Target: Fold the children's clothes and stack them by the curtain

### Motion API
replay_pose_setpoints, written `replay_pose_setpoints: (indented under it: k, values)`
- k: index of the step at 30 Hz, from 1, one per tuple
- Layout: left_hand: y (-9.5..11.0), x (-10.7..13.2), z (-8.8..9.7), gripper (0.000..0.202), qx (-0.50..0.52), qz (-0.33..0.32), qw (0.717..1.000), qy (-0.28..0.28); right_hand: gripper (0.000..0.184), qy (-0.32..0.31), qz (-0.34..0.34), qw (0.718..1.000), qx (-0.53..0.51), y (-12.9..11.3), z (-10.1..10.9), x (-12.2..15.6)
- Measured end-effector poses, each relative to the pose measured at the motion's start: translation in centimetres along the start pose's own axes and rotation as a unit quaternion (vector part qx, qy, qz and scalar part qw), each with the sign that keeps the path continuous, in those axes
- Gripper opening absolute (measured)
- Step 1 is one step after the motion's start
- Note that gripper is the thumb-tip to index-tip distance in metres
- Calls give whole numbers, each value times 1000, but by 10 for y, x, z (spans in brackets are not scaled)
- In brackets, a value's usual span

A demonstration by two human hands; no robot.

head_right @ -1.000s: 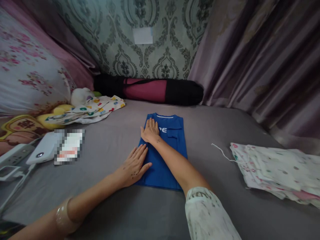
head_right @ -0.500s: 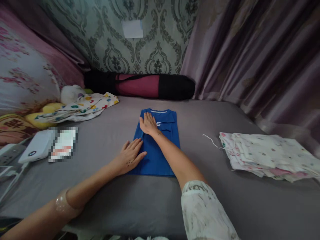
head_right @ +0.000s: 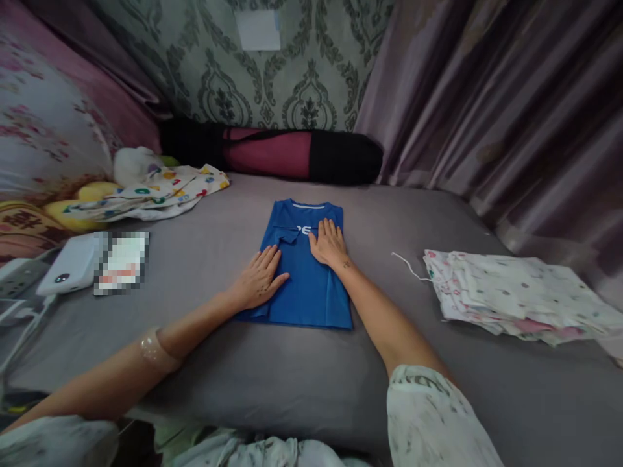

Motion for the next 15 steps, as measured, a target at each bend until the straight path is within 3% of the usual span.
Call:
replay_pose_setpoints:
  k: [5, 9, 12, 15]
  values:
    - [-3, -1, -4, 75, 4, -6, 1000, 19, 70, -1, 2, 1000, -9, 0, 0, -2]
    - [-6, -2, 2, 77, 33, -3, 999, -12, 68, -12, 1, 999, -46, 3, 11, 3]
    - [-9, 8, 14, 76, 59, 5, 998, -23, 69, -6, 13, 998, -65, 5, 22, 27]
    - [-7, 28, 27, 72, 62, -17, 998, -26, 71, -12, 39, 997, -63, 7, 28, 68]
Point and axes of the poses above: each hand's wrist, its own x-axis away from the middle knuckle, its own z-axis out of the back of the hand, y = z × x, the point moved 2 cm from there along -x, towards the middle knuckle, and after that the axes turned 9 degrees about x, right-handed, at the moved point
